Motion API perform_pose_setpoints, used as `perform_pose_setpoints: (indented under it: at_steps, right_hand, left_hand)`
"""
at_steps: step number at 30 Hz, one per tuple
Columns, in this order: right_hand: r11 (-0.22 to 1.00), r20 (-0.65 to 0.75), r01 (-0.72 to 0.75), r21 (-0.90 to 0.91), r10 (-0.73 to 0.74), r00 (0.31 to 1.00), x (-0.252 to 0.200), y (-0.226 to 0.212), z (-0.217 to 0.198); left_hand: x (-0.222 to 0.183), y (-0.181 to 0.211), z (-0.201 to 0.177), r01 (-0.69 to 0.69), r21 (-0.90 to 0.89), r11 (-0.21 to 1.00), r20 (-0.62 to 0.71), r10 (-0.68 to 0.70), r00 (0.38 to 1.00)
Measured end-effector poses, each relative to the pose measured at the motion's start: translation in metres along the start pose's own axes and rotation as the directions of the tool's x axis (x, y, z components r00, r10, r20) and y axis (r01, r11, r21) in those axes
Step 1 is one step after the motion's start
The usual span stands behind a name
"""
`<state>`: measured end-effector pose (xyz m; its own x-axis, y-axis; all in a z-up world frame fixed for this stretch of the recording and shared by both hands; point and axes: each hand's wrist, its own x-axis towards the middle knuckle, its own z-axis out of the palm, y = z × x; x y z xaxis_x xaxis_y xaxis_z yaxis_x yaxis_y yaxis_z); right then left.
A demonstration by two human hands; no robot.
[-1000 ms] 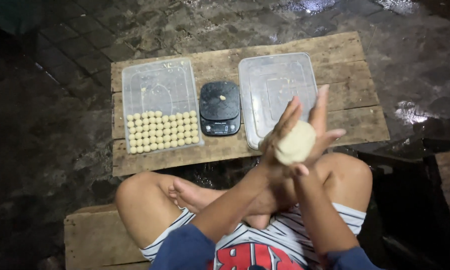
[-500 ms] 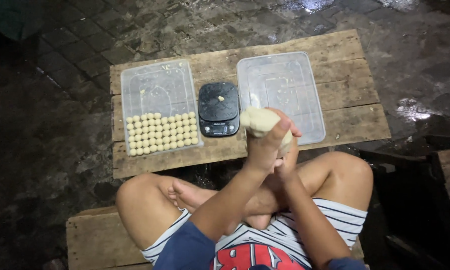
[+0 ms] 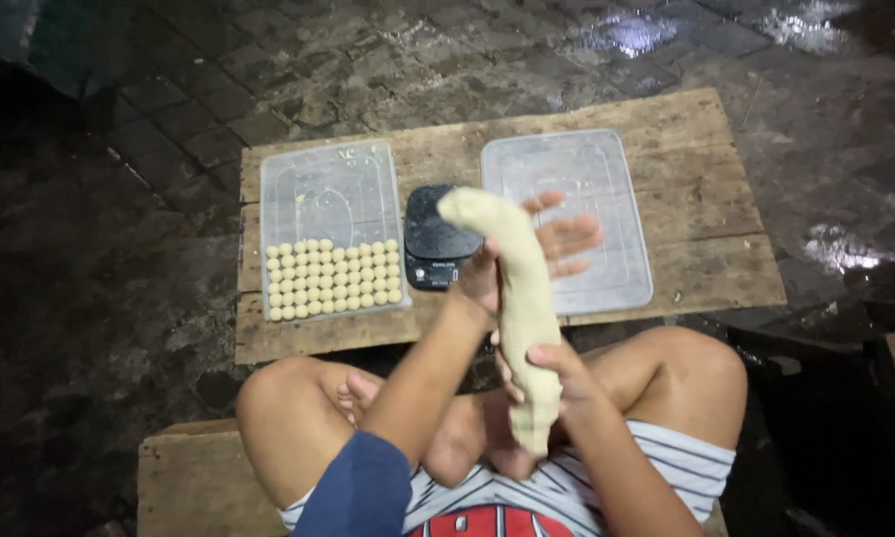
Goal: Kneading a large piece of dough and rolling it into a long cylindrical shape on a plastic tray.
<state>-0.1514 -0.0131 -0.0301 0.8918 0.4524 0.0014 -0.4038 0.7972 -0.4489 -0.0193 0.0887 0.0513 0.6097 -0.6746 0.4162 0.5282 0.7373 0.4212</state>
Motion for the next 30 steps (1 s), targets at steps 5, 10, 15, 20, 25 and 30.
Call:
perform_pose_setpoints:
  at_steps: [5, 10, 15, 20, 25, 30]
  right_hand:
    - [0.997, -0.086, -0.006, 0.077, 0.012, 0.996, -0.027, 0.034, -0.04]
    - [0.99, -0.489, 0.012, -0.139, -0.079, 0.869, -0.023, 0.03, -0.055]
    - [0.982, -0.245, -0.107, 0.155, 0.143, 0.959, -0.021, 0.01, -0.086]
    - [0.996, -0.254, -0.064, -0.055, 0.048, 0.966, -0.017, -0.006, -0.054]
    - [0.975, -0.52, -0.078, -0.207, -0.042, 0.853, -0.007, -0.009, -0.054]
    - [0.847, -0.619, -0.207, -0.489, -0.169, 0.767, 0.005, -0.019, -0.048]
  left_hand:
    - [0.006, -0.028, -0.067, -0.067, 0.148, 0.987, -0.392, 0.121, 0.912]
    - [0.035, -0.024, -0.075, 0.091, 0.281, 0.955, -0.739, 0.155, 0.656]
    - [0.059, -0.008, -0.063, 0.065, 0.231, 0.971, -0.894, 0.185, 0.409]
    - [0.052, -0.002, -0.102, 0.118, 0.11, 0.987, -0.876, 0.041, 0.48]
    - [0.055, -0.004, -0.135, 0.245, 0.49, 0.836, -0.754, 0.267, 0.6]
    - [0.072, -0.005, -0.148, 0.284, 0.598, 0.749, -0.749, 0.397, 0.53]
